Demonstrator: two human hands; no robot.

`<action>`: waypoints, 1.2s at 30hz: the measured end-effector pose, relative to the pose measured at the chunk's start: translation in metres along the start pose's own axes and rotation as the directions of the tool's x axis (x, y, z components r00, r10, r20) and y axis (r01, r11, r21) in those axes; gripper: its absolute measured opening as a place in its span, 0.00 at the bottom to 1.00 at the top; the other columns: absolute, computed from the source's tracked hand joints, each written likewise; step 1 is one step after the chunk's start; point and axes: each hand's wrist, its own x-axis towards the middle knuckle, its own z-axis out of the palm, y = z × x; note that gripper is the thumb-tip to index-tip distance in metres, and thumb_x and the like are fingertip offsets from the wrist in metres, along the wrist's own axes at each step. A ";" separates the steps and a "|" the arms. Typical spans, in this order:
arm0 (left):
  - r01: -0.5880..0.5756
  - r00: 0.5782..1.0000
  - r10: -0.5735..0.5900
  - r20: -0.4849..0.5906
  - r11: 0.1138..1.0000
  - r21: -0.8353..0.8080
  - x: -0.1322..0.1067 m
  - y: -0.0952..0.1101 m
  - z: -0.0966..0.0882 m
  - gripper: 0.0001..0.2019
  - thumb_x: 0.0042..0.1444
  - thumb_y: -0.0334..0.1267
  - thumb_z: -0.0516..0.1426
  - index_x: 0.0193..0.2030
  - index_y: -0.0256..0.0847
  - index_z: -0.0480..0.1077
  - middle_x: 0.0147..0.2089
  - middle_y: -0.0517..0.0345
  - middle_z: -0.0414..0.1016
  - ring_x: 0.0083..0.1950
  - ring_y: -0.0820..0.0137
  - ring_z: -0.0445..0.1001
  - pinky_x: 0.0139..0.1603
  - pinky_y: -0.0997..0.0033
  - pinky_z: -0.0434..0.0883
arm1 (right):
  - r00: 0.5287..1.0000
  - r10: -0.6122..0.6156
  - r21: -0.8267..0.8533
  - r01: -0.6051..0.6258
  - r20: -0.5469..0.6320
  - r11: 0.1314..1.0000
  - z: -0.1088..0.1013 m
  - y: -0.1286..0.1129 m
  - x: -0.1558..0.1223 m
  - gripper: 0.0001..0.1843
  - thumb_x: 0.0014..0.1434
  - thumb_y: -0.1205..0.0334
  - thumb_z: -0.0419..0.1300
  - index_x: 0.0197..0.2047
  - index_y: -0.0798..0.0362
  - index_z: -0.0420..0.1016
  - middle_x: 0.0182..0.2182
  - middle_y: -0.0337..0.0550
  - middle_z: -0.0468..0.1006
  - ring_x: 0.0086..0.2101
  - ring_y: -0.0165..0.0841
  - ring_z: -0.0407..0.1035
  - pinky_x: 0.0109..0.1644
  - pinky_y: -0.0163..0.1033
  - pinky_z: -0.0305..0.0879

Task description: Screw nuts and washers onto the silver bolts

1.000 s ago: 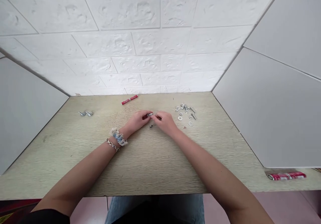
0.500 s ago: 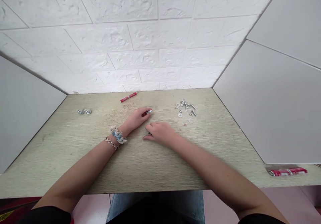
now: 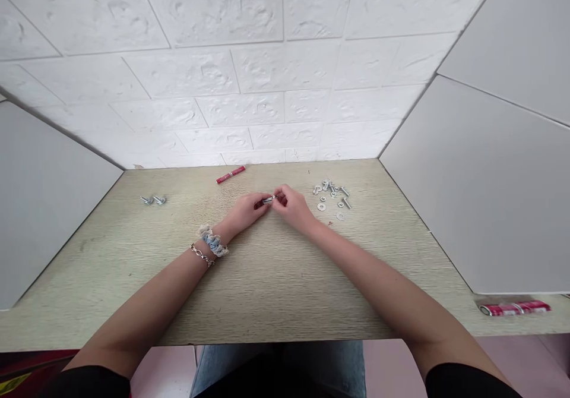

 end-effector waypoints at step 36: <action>-0.064 0.998 0.062 0.026 0.995 0.077 -0.005 0.000 0.001 0.16 0.59 0.35 0.51 0.52 0.39 0.71 0.37 0.54 0.76 0.41 0.70 0.73 0.48 0.71 0.69 | 0.992 -0.109 -0.238 0.123 0.070 0.963 -0.003 -0.001 -0.001 0.26 0.65 0.48 0.43 0.20 0.53 0.59 0.20 0.39 0.67 0.25 0.29 0.59 0.34 0.36 0.53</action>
